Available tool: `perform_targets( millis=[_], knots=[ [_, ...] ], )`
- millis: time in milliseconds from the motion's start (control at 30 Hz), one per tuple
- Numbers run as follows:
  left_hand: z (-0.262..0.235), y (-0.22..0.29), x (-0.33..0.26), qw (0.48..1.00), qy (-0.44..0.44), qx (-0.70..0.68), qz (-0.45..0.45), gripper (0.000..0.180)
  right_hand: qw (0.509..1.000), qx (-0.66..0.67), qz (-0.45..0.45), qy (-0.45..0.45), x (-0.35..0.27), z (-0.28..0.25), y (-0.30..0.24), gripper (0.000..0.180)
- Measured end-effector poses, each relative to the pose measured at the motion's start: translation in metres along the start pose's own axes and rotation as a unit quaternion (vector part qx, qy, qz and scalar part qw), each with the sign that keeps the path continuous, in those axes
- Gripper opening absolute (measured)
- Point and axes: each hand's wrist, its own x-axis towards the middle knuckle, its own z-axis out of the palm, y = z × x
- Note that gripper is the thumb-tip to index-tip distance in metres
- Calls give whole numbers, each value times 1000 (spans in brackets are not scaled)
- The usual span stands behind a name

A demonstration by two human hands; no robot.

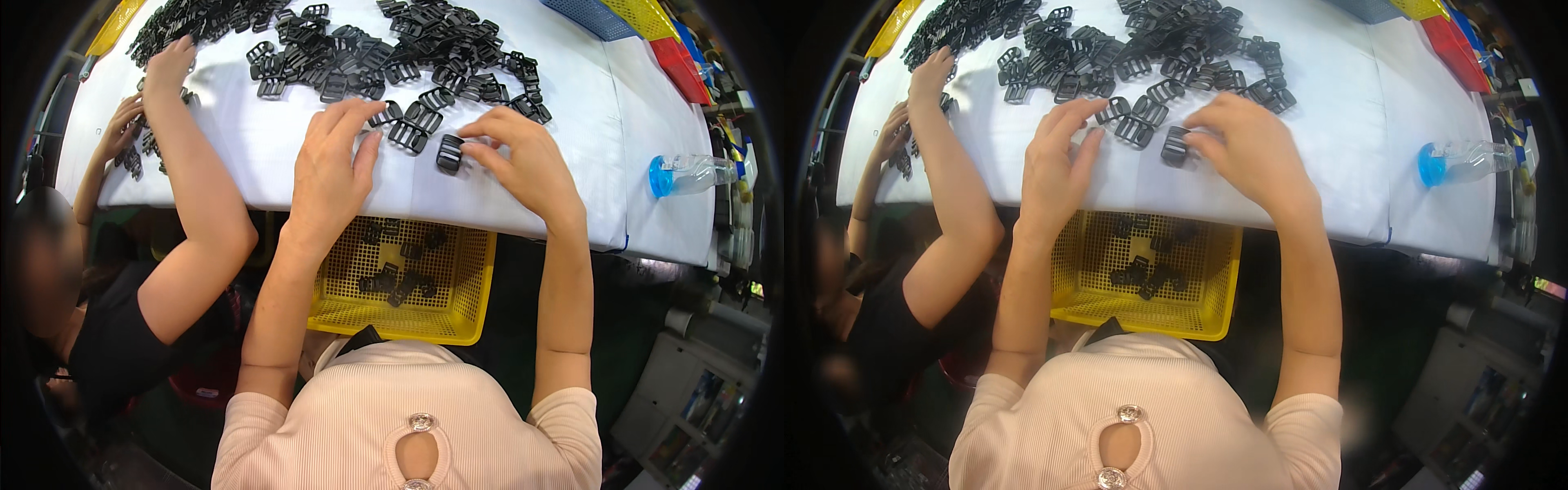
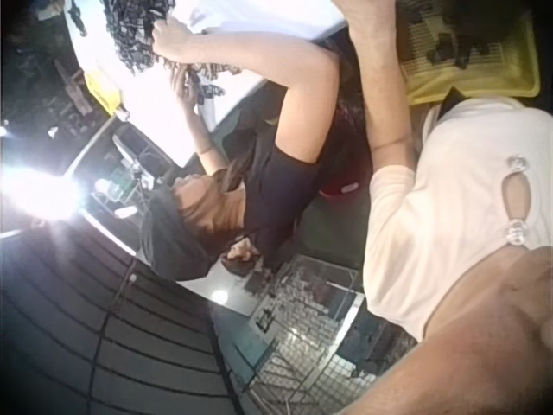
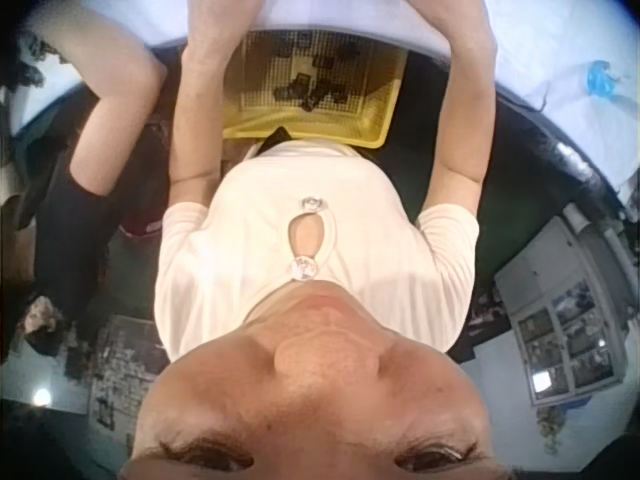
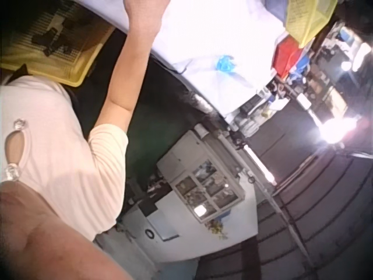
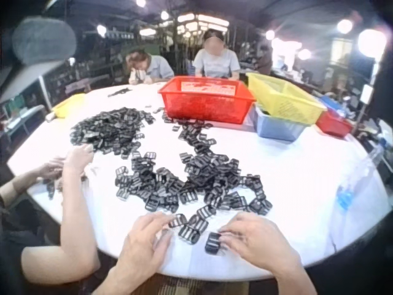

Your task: The person sorts small black plastic fasteners on a white table, picking them up and placing them into a yellow basket. Another person works alongside at the same table.

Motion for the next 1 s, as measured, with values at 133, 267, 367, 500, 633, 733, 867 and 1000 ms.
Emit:
perform_targets(
  millis=[133, 267, 367, 500, 633, 733, 867, 1000],
  knots=[
    [4, -7, 8, 996, 14, 75, 50, 33, 998, -18, -6, 60, -3, 2, -19, 32],
    [8, -11, 15, 992, -31, 105, 68, 32, 998, -53, -20, 34, -12, 24, -43, 35],
    [6, -14, 14, 990, -28, 114, 72, 29, 998, 1, -4, 63, -17, 24, -43, 40],
    [-18, 5, 4, 979, -98, -51, -173, 25, 995, 9, -22, 101, -18, 25, -37, 34],
    [-24, 6, -2, 989, -84, 82, -89, 26, 984, -40, -77, 155, 6, 33, -28, 25],
    [-18, 1, -1, 989, -18, 133, 57, 27, 983, -73, -113, 127, 18, 39, -31, 25],
    [-1, 6, 1, 985, -58, 113, 117, 28, 979, -82, -109, 154, 19, 47, -31, 21],
    [7, 3, 2, 980, -59, 125, 140, 26, 984, 51, 10, 170, 11, 38, -27, 15]
  ],
)
